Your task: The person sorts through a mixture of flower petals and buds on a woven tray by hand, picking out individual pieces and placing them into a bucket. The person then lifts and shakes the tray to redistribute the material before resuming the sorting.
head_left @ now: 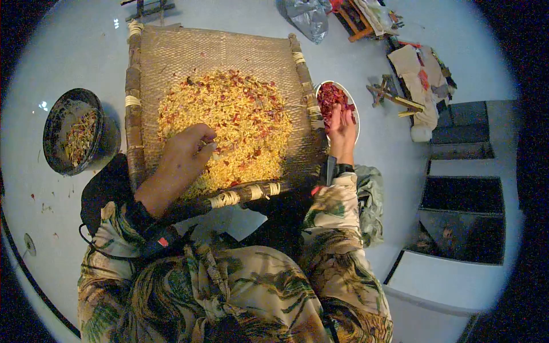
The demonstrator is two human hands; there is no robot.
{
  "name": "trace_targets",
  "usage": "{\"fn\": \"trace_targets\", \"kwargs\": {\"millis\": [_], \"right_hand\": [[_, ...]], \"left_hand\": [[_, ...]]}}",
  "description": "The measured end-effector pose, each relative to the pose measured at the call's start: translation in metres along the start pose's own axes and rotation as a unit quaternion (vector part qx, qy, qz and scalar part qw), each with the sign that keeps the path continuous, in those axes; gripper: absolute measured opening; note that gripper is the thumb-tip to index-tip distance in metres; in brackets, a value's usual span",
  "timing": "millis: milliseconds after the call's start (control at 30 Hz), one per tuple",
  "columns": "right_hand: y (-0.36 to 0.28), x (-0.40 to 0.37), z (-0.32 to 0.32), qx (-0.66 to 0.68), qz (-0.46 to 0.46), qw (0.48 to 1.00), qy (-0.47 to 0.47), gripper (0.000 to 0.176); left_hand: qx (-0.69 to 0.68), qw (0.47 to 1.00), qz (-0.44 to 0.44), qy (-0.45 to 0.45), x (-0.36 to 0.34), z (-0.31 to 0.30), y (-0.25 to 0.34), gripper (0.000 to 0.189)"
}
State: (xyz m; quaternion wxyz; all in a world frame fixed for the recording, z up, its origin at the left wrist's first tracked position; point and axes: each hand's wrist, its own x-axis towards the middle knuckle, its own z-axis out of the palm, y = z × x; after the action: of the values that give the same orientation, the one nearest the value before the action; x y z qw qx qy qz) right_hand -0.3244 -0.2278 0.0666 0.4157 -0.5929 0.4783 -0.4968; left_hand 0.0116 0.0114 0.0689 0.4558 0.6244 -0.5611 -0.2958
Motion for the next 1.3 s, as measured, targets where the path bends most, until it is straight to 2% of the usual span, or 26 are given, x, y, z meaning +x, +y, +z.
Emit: {"fn": "trace_targets", "kwargs": {"millis": [33, 67, 100, 200, 267, 333, 367, 400, 467, 600, 667, 767, 867, 967, 1067, 1133, 1233, 1300], "right_hand": [[0.011, 0.005, -0.011, 0.189, 0.09, 0.977, 0.045, 0.03], [0.011, 0.006, -0.01, 0.369, 0.176, 0.908, 0.087, 0.032], [0.012, -0.001, -0.01, 0.344, 0.212, 0.91, 0.088, 0.031], [0.021, -0.014, 0.004, 0.37, 0.191, 0.908, 0.057, 0.024], [0.028, -0.017, 0.02, 0.142, 0.237, 0.958, -0.082, 0.029], [0.033, -0.015, 0.042, -0.096, 0.259, 0.935, -0.222, 0.035], [0.041, -0.019, 0.049, -0.239, 0.139, 0.931, -0.239, 0.04], [0.05, -0.026, 0.056, -0.372, 0.015, 0.894, -0.248, 0.045], [0.064, -0.038, 0.067, -0.514, -0.093, 0.817, -0.245, 0.051], [0.054, -0.064, 0.115, -0.545, 0.0, 0.799, -0.255, 0.062], [0.029, -0.075, 0.151, -0.531, 0.058, 0.801, -0.27, 0.072], [0.007, -0.088, 0.189, -0.527, 0.01, 0.788, -0.317, 0.074], [-0.008, -0.094, 0.219, -0.45, 0.02, 0.809, -0.378, 0.073], [0.018, -0.102, 0.242, -0.342, -0.199, 0.835, -0.382, 0.075], [0.036, -0.118, 0.264, -0.251, -0.286, 0.806, -0.453, 0.074], [0.011, -0.121, 0.251, -0.269, -0.249, 0.779, -0.508, 0.069], [-0.058, -0.122, 0.225, -0.292, -0.193, 0.728, -0.59, 0.063], [-0.045, -0.121, 0.219, -0.355, -0.247, 0.708, -0.559, 0.057]], "left_hand": [[-0.006, 1.0, 0.007, 0.0, 0.0, 0.0, -0.001, 0.015], [-0.012, 1.0, 0.014, 0.0, 0.001, 0.001, -0.002, 0.016], [-0.017, 1.0, 0.021, 0.001, 0.001, 0.001, -0.002, 0.016], [-0.042, 0.999, 0.027, 0.014, -0.001, -0.002, 0.006, 0.015], [-0.019, 0.999, 0.033, 0.012, -0.003, -0.002, 0.006, 0.015], [-0.004, 1.0, 0.021, 0.001, -0.001, -0.006, 0.008, 0.015], [-0.003, 1.0, 0.006, -0.013, -0.001, -0.008, 0.012, 0.015], [-0.003, 1.0, -0.009, -0.027, 0.0, -0.009, 0.014, 0.015], [-0.007, 1.0, -0.011, -0.019, -0.002, -0.007, 0.01, 0.014], [0.012, 1.0, 0.026, -0.009, -0.003, 0.0, 0.0, 0.015], [0.027, 0.999, -0.007, -0.036, -0.002, -0.002, 0.006, 0.016], [0.026, 0.999, -0.011, -0.046, -0.002, -0.002, 0.008, 0.017], [0.022, 0.999, -0.009, -0.032, -0.004, 0.001, 0.008, 0.017], [0.016, 0.999, -0.025, -0.042, -0.004, 0.006, 0.002, 0.016], [0.027, 0.998, -0.02, -0.056, -0.003, 0.004, -0.002, 0.015], [0.031, 0.998, -0.005, -0.054, -0.003, 0.001, 0.001, 0.015], [0.023, 0.999, 0.03, -0.032, -0.005, -0.004, 0.005, 0.014], [0.015, 0.998, 0.062, -0.014, -0.007, -0.002, 0.005, 0.014]]}}
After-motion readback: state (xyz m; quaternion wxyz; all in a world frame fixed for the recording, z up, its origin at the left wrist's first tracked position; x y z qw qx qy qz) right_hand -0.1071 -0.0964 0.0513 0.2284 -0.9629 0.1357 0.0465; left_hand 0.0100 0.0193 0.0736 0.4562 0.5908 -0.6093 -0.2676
